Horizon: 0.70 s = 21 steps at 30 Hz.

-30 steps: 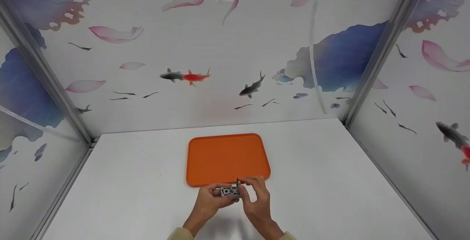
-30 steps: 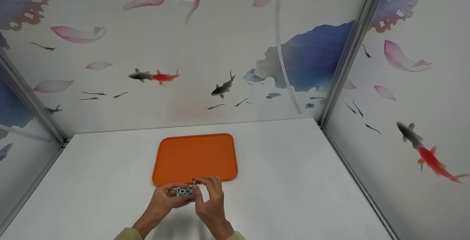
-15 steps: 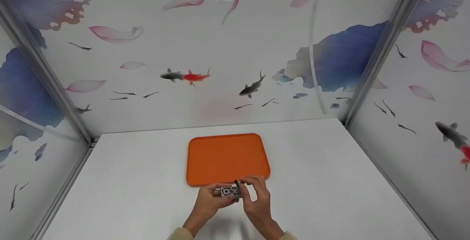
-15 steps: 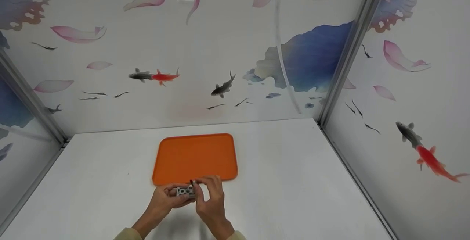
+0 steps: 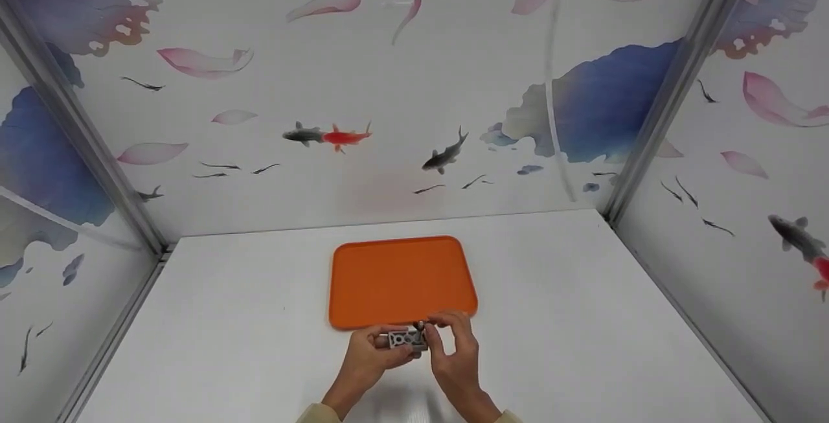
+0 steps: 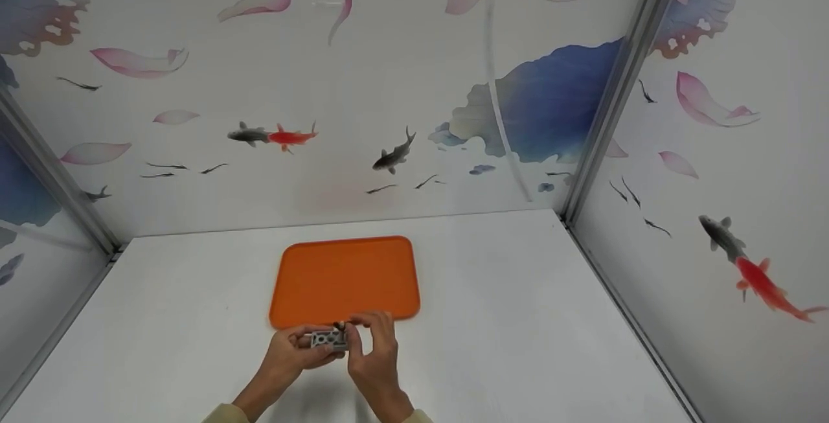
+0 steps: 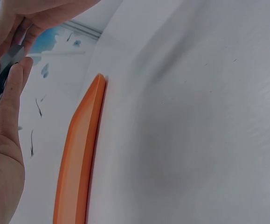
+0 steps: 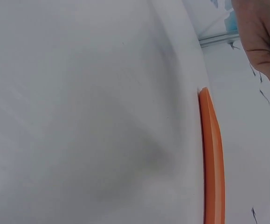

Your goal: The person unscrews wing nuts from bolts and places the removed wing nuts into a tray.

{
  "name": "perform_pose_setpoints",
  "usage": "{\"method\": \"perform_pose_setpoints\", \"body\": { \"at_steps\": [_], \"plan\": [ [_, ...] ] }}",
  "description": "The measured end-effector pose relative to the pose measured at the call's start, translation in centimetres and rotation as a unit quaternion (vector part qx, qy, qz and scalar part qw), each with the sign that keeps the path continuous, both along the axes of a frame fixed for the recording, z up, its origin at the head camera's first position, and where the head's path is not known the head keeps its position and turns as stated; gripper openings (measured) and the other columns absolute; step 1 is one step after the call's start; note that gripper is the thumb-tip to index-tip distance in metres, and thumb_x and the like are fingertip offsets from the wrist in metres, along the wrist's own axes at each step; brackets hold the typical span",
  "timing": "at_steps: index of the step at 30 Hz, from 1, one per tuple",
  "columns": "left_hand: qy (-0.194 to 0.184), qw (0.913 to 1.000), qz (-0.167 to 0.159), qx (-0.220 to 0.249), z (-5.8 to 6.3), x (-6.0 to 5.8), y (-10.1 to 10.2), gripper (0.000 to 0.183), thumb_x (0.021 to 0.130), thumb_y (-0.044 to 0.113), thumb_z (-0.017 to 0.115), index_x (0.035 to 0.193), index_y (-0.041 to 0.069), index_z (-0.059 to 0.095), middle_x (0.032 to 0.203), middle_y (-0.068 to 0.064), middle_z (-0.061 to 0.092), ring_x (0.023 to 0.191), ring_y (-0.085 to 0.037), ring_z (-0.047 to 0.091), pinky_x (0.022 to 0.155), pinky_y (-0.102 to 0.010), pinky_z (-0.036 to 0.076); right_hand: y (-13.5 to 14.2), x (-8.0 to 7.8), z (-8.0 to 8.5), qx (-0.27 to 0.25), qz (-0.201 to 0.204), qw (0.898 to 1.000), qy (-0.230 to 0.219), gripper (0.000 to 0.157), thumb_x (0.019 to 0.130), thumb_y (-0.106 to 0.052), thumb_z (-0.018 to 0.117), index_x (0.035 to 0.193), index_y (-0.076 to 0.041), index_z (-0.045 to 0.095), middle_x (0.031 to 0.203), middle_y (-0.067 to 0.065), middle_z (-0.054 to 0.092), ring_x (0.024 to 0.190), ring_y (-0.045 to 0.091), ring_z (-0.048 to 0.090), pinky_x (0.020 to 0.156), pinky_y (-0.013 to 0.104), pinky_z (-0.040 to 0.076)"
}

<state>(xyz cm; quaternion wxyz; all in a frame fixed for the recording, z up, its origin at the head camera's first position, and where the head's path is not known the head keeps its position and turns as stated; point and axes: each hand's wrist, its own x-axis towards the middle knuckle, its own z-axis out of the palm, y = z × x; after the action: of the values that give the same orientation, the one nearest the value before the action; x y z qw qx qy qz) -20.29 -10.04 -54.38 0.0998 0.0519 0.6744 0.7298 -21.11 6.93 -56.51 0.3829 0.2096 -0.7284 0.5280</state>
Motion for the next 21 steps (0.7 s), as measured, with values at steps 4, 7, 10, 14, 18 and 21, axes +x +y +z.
{"method": "perform_pose_setpoints", "body": {
  "at_steps": [4,7,10,14,18,21],
  "plan": [
    [-0.003,1.0000,0.006,-0.002,0.07,0.07,-0.04,0.044,0.084,0.009,0.079,0.121,-0.009,0.064,0.107,-0.021,0.075,0.092,-0.025,0.077,0.082,-0.035,0.066,0.05,-0.11,0.01,0.004,-0.009,1.000,0.001,0.020,0.087,0.006,0.072,0.101,-0.007,0.066,0.097,0.001,0.065,0.092,0.012,0.058,0.078,0.020,0.053],
    [-0.001,1.0000,0.008,-0.004,0.08,0.15,-0.03,0.043,0.084,0.009,0.079,0.121,-0.008,0.065,0.108,-0.020,0.075,0.092,-0.025,0.077,0.082,-0.035,0.066,0.05,-0.17,0.10,0.010,-0.018,1.000,0.006,0.019,0.086,0.006,0.072,0.099,-0.006,0.066,0.096,0.000,0.065,0.090,0.011,0.058,0.077,0.020,0.054],
    [0.000,1.0000,0.007,-0.004,0.05,0.19,0.02,0.043,0.084,0.008,0.079,0.121,-0.008,0.064,0.108,-0.020,0.075,0.093,-0.026,0.077,0.082,-0.035,0.066,0.04,-0.19,0.16,0.012,-0.021,1.000,0.011,0.021,0.085,0.007,0.073,0.098,-0.008,0.066,0.095,-0.001,0.065,0.090,0.011,0.058,0.076,0.020,0.053],
    [-0.003,1.0000,0.007,-0.001,0.09,0.26,0.05,0.044,0.084,0.005,0.078,0.123,-0.010,0.063,0.109,-0.022,0.074,0.093,-0.028,0.077,0.082,-0.035,0.066,-0.09,-0.24,0.21,0.007,-0.011,0.999,0.029,0.023,0.083,0.011,0.072,0.097,-0.006,0.067,0.092,0.005,0.064,0.089,0.015,0.057,0.075,0.021,0.051],
    [-0.009,0.9999,0.008,-0.002,0.13,0.31,0.11,0.045,0.084,0.003,0.077,0.123,-0.010,0.062,0.108,-0.022,0.074,0.092,-0.028,0.077,0.082,-0.035,0.066,-0.04,-0.14,0.18,0.009,-0.003,1.000,0.026,0.022,0.086,0.009,0.070,0.099,-0.008,0.069,0.092,0.008,0.065,0.091,0.016,0.058,0.077,0.021,0.050],
    [-0.013,0.9999,0.008,-0.002,0.08,0.25,0.19,0.044,0.084,0.003,0.077,0.123,-0.009,0.063,0.108,-0.020,0.075,0.093,-0.026,0.077,0.082,-0.035,0.066,0.12,0.07,0.15,0.009,0.005,1.000,0.004,0.023,0.089,0.006,0.068,0.103,-0.012,0.070,0.096,0.003,0.066,0.095,0.013,0.058,0.079,0.022,0.052]
  ]
}}
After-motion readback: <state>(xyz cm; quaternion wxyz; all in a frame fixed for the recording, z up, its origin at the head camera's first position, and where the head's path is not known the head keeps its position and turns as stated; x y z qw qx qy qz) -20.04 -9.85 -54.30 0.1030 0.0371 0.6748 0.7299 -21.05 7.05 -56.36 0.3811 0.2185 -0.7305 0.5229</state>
